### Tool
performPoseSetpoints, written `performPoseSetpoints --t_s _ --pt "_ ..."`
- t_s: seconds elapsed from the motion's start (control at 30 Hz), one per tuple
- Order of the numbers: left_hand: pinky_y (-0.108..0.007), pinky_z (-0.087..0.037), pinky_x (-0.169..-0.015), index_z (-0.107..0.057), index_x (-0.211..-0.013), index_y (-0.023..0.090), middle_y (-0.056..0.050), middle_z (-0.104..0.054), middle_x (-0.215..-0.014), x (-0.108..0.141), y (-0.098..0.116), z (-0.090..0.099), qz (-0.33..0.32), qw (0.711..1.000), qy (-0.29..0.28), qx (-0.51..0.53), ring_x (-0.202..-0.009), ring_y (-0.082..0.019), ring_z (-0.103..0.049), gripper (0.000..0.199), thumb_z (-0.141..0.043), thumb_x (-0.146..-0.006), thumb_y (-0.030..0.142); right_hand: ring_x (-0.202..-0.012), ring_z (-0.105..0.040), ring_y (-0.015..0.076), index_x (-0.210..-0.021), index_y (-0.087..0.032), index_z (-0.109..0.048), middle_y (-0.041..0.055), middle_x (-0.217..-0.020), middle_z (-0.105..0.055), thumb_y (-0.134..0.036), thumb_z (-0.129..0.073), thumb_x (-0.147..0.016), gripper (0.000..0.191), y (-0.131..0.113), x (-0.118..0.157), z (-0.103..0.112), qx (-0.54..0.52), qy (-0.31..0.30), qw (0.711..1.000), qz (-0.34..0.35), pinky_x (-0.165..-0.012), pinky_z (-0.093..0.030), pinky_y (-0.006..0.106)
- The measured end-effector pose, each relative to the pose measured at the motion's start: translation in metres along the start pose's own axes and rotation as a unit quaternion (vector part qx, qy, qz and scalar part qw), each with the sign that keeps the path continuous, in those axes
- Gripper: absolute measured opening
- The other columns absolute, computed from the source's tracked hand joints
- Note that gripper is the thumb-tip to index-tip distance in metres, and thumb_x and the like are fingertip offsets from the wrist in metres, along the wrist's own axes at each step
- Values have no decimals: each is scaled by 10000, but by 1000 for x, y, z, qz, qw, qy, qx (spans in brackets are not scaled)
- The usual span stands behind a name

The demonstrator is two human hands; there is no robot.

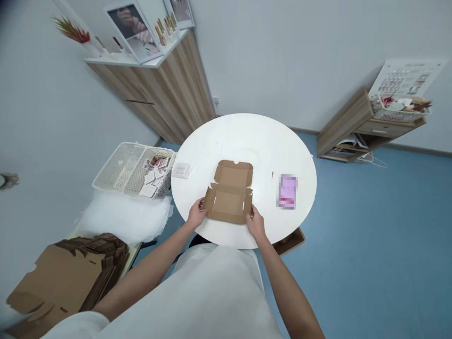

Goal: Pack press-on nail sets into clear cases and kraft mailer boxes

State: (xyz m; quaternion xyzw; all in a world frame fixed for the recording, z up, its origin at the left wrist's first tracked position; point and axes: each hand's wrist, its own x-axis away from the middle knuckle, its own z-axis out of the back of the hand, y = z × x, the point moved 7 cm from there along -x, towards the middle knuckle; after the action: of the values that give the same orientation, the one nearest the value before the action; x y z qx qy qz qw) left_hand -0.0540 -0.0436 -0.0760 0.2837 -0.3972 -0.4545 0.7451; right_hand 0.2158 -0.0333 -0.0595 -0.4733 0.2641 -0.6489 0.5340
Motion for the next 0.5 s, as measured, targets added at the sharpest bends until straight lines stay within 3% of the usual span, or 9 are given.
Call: performPoseSetpoints --t_s 0.07,0.17,0.23,0.33,0.43,0.5 --pt "-349 -441 -860 -333 -1260 160 -127 -492 -1194 4 3 4 -13 998 39 -53 -1032 -211 -525 595 -537 -701 159 -1022 -541 206 -1262 -222 -379 64 -1183 -543 -280 -445 -733 537 6 -3 3 7 0 1000 0 -837 -440 355" --pt "-426 -321 -968 -200 -1333 159 -158 -345 -1318 16 17 9 -64 981 92 -160 -1222 -269 -334 752 -577 -699 309 -1179 -399 261 -1328 -164 -259 128 -1310 -400 -408 -523 -699 725 12 -12 18 55 51 997 4 -928 -364 423" --pt "-486 -219 -1001 -168 -1347 159 -175 -245 -1375 26 28 6 -101 962 93 -236 -1278 -311 -207 854 -608 -663 420 -1241 -298 286 -1335 -124 -241 157 -1349 -333 -465 -529 -692 783 10 -23 28 94 77 993 7 -979 -294 454" --pt "-508 -116 -1010 -275 -1315 180 -172 -248 -1384 37 41 -10 -167 933 14 -319 -1286 -345 -164 837 -632 -622 486 -1248 -281 276 -1326 -128 -262 147 -1341 -352 -491 -485 -724 737 -1 -51 34 117 65 991 9 -996 -264 442" --pt "-480 -91 -1013 -421 -1220 236 -125 -368 -1333 42 47 -31 -224 903 -105 -352 -1260 -328 -239 635 -638 -650 414 -1174 -395 243 -1301 -129 -307 139 -1281 -437 -480 -450 -753 667 -14 -86 29 95 22 995 -3 -957 -312 388" --pt "-463 -106 -1008 -455 -1180 249 -105 -426 -1291 40 46 -40 -239 889 -146 -363 -1225 -299 -309 512 -607 -697 329 -1086 -478 211 -1273 -123 -348 132 -1214 -504 -461 -417 -775 605 -18 -108 23 64 3 998 -29 -903 -355 339"
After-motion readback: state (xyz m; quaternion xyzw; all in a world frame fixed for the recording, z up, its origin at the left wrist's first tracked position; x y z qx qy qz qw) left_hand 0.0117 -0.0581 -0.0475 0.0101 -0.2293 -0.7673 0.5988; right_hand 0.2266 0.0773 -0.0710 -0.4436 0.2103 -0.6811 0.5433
